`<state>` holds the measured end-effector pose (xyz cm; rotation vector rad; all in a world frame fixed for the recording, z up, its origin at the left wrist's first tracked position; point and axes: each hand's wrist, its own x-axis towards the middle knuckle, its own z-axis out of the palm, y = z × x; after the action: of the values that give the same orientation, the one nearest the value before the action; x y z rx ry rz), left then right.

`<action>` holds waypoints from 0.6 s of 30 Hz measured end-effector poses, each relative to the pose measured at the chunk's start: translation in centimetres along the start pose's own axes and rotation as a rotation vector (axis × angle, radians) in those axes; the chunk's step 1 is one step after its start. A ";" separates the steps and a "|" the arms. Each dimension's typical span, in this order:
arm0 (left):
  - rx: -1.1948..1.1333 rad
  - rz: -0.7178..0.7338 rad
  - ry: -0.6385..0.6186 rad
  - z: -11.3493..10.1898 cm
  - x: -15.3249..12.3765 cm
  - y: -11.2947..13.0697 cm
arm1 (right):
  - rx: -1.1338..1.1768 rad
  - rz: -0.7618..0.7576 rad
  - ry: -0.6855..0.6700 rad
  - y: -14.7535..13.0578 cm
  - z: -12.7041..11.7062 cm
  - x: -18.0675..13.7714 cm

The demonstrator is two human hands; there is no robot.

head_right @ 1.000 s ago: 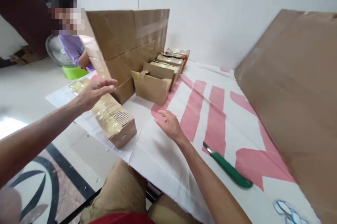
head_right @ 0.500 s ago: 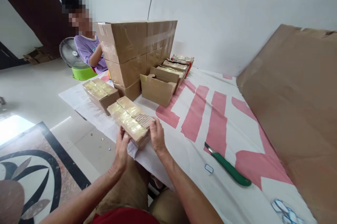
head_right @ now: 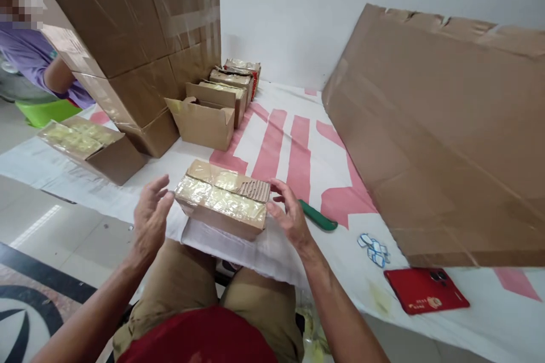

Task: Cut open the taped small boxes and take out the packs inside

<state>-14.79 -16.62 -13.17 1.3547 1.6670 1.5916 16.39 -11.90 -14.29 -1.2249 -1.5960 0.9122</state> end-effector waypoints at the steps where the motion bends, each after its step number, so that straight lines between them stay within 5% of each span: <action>1: -0.018 -0.044 -0.051 0.7 0.6 -0.1 | -0.006 0.008 -0.024 -0.3 0.4 0.0; 6: -0.013 -0.157 -0.095 2.9 -0.3 -0.4 | -0.056 0.065 -0.021 -1.2 1.7 -0.1; 18: 0.067 -0.177 -0.081 2.4 -2.3 0.5 | 0.060 0.078 -0.135 -1.6 -0.1 -0.1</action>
<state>-11.65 -17.59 -13.95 1.2482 1.7526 1.3743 15.99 -12.39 -12.81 -1.2121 -1.6227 1.1050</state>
